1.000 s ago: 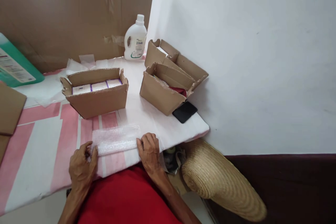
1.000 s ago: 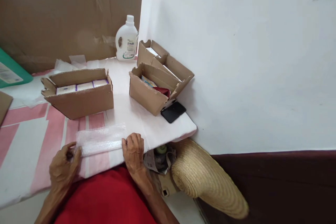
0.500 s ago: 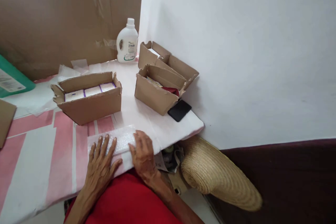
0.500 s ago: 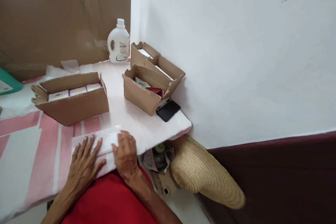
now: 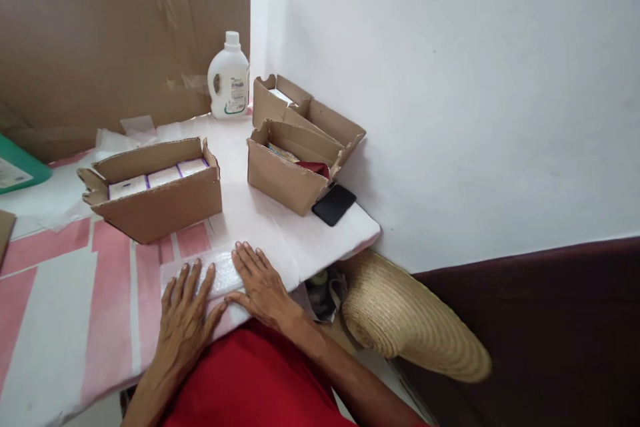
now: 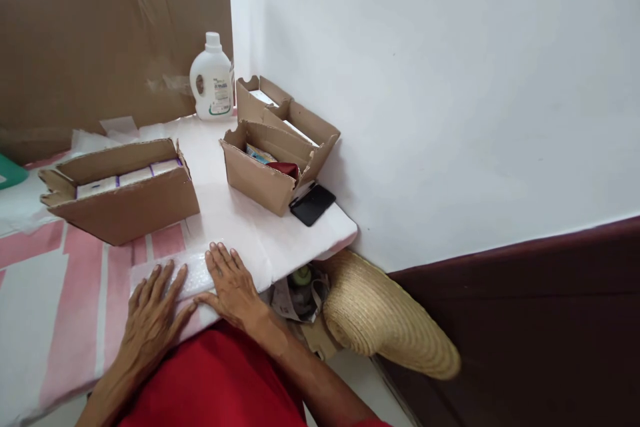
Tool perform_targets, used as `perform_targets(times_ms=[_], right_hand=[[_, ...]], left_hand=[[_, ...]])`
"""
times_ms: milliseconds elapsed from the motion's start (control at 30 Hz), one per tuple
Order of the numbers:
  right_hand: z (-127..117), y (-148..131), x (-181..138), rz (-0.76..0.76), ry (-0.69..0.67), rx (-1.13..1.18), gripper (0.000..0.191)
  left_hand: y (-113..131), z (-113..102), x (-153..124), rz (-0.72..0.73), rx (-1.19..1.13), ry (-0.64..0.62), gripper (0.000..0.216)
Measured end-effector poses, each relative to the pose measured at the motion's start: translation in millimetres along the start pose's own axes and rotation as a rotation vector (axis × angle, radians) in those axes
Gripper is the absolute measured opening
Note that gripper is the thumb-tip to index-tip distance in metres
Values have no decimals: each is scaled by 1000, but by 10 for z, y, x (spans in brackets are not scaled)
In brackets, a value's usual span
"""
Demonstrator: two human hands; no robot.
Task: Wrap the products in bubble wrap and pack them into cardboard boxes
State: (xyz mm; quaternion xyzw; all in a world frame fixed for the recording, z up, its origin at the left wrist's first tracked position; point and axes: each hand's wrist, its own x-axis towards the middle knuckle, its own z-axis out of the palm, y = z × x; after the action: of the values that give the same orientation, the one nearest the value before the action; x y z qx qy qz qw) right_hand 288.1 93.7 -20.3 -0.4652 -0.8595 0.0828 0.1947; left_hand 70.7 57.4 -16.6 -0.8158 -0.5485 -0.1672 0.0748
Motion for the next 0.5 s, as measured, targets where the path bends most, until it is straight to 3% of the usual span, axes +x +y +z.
perform_targets(times_ms=[100,233,300,400,500], right_hand=[[-64,-13,4,-89,86,-32,72],[-150,-51,80,-336,162,-117,23],[-164,-34,126,-415,139,-132,21],[-135,55,203,-384,125,-133,24],[-85,206,278,-312,154,-126,22]], left_hand=[[-181,-86,3,70,-77,5,66],[-388,-202,-14,161,-151,25,51],[-405,-236,-26,180,-133,26,39],[-314,-272,-58,187,-114,14,31],[-138,-314,-103,193,-141,-50,40]])
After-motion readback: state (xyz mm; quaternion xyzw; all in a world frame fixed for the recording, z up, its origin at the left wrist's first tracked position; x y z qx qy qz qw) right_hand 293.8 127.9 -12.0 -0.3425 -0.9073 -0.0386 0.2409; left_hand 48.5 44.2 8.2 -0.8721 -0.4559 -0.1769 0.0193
